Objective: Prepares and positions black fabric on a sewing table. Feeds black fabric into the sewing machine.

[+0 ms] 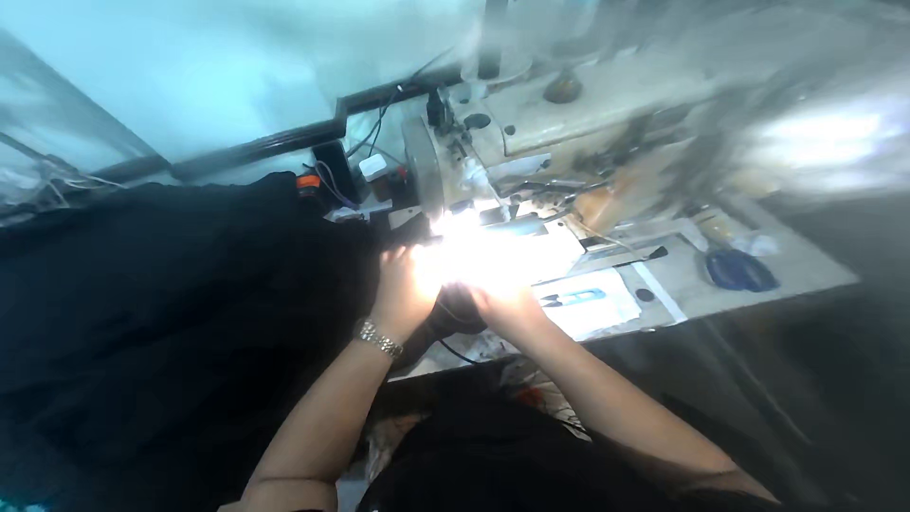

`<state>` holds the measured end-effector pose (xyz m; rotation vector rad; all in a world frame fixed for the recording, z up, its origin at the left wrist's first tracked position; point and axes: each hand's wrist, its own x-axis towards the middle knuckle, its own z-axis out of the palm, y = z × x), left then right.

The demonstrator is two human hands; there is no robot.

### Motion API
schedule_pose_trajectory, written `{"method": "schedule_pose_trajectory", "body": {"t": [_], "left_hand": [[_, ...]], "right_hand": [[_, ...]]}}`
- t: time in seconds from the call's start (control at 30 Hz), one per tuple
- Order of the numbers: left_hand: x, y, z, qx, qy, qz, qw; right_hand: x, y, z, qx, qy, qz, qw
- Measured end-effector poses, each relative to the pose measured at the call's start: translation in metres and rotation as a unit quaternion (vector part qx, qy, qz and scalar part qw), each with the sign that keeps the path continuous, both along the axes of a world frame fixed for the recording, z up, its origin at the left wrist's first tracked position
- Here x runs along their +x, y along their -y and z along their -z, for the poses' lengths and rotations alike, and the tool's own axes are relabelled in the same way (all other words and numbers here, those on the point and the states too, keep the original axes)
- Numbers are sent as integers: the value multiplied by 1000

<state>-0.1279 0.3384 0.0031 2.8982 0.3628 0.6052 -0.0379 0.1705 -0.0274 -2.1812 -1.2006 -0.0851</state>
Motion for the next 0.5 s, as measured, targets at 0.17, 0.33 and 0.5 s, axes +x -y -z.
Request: {"method": "schedule_pose_trajectory", "body": {"t": [0.17,0.33,0.5], "left_hand": [[8,-3,-3,14,-32,47,998],[6,-13,9,171,34,137,975],[-9,-13,3,156,-23,121,980]], "right_hand": [[-7,-5,-2,-6,-20,6,1000],[-9,2,-5,-35,-33,11,999],[-7,11,-3,-15,14,-5,1000]]}}
